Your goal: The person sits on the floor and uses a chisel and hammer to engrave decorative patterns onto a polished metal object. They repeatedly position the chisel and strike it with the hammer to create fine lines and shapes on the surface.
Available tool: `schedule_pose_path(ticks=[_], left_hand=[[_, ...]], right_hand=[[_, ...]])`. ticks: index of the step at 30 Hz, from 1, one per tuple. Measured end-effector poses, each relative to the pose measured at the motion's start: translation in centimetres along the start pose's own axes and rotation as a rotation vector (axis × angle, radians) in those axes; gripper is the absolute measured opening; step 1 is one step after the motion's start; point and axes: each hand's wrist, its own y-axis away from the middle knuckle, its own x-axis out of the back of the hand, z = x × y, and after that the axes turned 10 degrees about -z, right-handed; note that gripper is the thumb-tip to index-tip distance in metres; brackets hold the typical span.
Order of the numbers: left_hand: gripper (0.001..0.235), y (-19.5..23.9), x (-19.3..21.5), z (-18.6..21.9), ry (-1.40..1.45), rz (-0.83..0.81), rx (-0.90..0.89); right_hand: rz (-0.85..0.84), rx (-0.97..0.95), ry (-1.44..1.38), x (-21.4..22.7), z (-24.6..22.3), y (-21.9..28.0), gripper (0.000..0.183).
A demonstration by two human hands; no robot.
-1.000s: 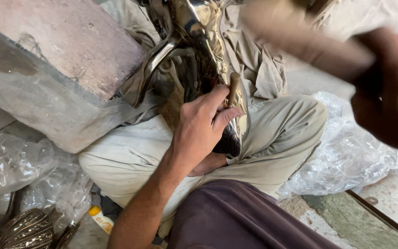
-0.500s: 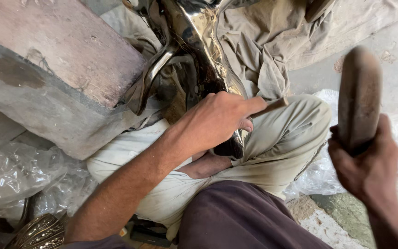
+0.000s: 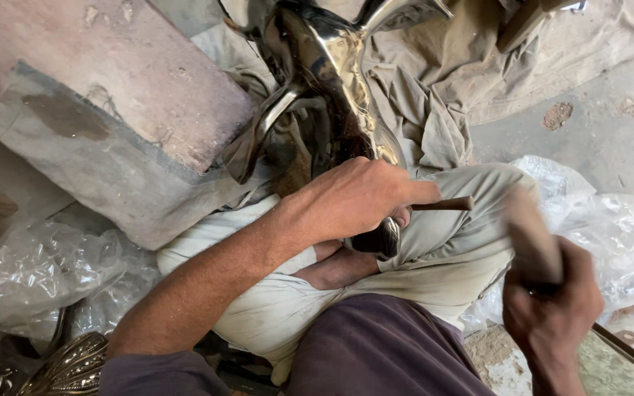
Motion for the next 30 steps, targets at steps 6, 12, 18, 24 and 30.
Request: schedule_pose_path(ticks=[6,12,18,24,30], left_hand=[[0.04,0.2,-2.0,-1.3,-0.065,0.175,-0.151],[0.038,1.0,-1.6,-2.7,0.029,0.428,-0.079],[0.04,0.9,-0.9,-1.5,0.024,0.229,-0.013],[0.03,-0.2,0.1,-1.1,-0.057,0.091,-0.054],[0.035,-0.4,0.3,-0.9,-0.099,0.068,-0.098]], right_hand=[[-0.058,-0.06,0.102,0.5,0.1,-0.1,0.041],[-0.171,-0.276,-0.046,0.5,0.8,-0.7,0.048],[-0.2,-0.216,-0.098,-0.2,3.5,-0.7,0.046],[-0.093,-0.027,0.093,0.3,4.2,-1.7,0.042],[-0.099,0.101,-0.283,1.7,1.9,-3.4,0.039]])
